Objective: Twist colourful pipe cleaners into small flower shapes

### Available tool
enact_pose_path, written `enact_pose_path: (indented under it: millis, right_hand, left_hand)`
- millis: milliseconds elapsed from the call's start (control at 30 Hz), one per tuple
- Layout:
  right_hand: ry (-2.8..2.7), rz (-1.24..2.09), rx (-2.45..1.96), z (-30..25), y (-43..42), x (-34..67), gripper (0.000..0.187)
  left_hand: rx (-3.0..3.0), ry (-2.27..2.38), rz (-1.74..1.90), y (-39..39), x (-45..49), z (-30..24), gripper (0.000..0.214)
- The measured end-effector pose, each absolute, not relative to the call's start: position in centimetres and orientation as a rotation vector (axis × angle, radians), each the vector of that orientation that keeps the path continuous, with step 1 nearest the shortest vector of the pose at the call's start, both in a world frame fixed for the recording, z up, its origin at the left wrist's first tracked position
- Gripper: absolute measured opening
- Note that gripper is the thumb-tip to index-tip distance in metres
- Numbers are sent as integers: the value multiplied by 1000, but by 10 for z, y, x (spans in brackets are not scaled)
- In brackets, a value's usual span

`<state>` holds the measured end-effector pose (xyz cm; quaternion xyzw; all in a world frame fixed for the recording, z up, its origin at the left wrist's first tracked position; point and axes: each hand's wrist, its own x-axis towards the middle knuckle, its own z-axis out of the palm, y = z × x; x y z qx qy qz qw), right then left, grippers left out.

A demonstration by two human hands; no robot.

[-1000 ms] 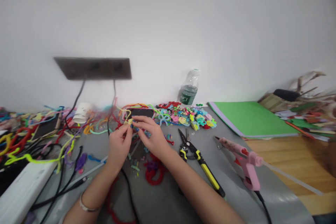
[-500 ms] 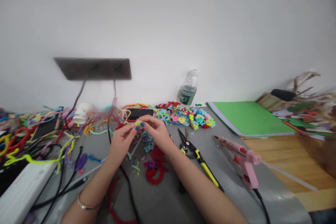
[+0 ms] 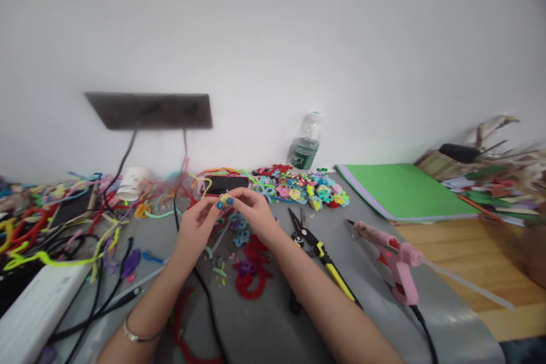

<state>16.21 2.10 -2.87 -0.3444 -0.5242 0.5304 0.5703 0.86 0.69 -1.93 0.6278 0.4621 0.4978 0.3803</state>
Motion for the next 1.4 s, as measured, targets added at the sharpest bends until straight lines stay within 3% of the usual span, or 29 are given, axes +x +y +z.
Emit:
enact_pose_path:
  millis: [433,733,1067,1233,1400]
  right_hand:
    - [-1274,1315,-851,-35,23,161,22]
    - [-1504,727,-857,-26,19,164,9]
    - [-1403,952,-770,-32,21,162,24]
    - [-1419,1014,-874,-33,22,163,10]
    - [-1391,1063,-915,-31,23,163,12]
  left_hand:
    - [1433,1171,1238,12,8,-19,27]
    - [977,953,1154,12,11,-22,39]
    - [850,901,1189,12,9,-21,35]
    - [940,980,1183,12,10,-24,36]
    - [1115,1053,1135,13,9,-28,34]
